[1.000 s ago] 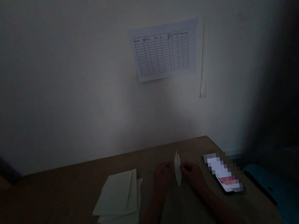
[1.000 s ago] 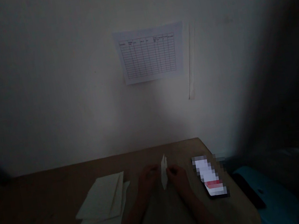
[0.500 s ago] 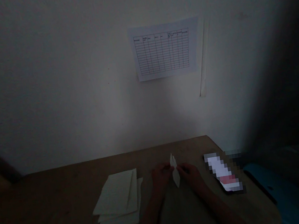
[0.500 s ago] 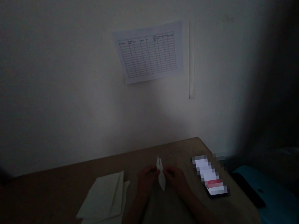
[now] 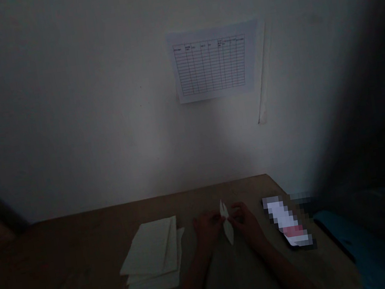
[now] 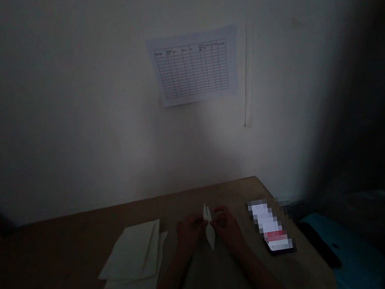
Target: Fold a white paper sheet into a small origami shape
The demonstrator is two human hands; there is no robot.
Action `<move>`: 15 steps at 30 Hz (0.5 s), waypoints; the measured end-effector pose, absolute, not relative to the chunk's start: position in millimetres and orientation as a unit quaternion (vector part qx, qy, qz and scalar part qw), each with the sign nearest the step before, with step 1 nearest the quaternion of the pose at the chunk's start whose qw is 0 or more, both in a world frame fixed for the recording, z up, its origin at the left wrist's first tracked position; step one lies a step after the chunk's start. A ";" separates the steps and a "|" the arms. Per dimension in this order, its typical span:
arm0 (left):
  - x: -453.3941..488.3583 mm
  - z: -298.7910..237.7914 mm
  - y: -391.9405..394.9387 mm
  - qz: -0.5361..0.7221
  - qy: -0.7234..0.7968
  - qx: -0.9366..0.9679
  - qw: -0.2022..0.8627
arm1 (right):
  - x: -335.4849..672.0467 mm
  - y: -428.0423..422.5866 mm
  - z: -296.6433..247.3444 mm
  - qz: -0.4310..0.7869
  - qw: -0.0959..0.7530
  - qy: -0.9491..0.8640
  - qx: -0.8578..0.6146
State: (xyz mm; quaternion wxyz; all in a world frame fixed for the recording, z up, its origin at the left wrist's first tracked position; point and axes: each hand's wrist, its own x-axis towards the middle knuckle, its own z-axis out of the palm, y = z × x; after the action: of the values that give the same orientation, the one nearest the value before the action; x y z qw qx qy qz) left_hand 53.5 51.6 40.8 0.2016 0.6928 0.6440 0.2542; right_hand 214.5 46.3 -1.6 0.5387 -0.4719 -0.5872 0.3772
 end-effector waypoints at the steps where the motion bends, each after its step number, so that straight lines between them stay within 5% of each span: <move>1: 53.7 40.4 51.1 0.251 0.643 0.696 0.199 | 214.8 46.8 -2.9 0.374 0.536 -0.594 -0.469; 15: 53.6 25.7 50.8 0.184 0.678 0.709 0.058 | 213.1 49.7 -10.8 0.170 0.323 -0.738 -0.568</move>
State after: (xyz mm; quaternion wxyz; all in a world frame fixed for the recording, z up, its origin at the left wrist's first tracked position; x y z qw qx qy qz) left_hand 53.6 50.8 25.7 0.0580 0.7089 0.6782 0.1845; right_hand 213.1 49.7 -10.8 0.3229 -0.5681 -0.7376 0.1701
